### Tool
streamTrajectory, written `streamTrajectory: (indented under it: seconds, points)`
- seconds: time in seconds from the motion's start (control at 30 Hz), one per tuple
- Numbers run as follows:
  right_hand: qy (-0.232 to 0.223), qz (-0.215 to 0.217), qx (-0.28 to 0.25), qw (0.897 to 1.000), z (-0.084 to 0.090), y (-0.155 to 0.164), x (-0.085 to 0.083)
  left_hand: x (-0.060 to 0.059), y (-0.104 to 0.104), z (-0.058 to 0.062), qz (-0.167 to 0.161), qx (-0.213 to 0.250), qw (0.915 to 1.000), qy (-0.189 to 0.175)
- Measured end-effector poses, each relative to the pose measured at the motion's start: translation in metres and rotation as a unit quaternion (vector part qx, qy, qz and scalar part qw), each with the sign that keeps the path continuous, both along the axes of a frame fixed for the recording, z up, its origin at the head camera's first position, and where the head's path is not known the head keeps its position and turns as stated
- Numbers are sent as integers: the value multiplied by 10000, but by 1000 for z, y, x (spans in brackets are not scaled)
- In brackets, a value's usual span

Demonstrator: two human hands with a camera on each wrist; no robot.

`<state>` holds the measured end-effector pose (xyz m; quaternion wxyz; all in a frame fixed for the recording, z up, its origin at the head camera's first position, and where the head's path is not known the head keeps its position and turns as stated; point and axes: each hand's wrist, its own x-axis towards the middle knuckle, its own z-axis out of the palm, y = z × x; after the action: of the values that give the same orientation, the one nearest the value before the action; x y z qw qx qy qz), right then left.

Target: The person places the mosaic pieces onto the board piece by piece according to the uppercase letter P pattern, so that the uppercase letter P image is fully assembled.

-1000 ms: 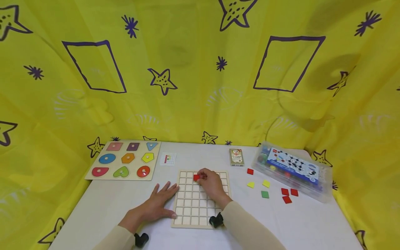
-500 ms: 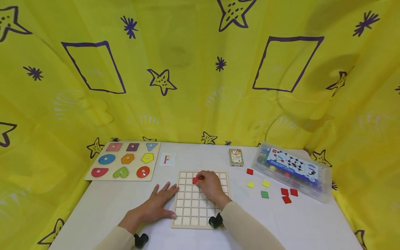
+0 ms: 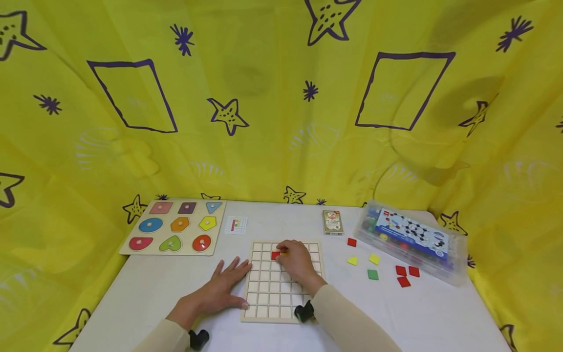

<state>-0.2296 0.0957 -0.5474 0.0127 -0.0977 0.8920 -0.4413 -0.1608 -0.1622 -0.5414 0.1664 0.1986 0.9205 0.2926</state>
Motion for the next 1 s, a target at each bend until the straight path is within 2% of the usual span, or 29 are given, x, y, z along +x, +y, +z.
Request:
streamTrajectory:
  seconds: [0.2,0.6,0.8,1.0]
  points:
    - [-155,-183,-552,9982,3,4,-2,0,0,0,-28,11,10000,25]
    - [-427,-361,-1292,9900,11,13,-4,1,1,1,23,-30,10000,0]
    - [-434,-450,-1394,9883,16,30,-2,0,0,1,21,-27,10000,-18]
    - [-402,-689,-1257,9889,23,63,1,1,2,2,71,-25,9999,-92]
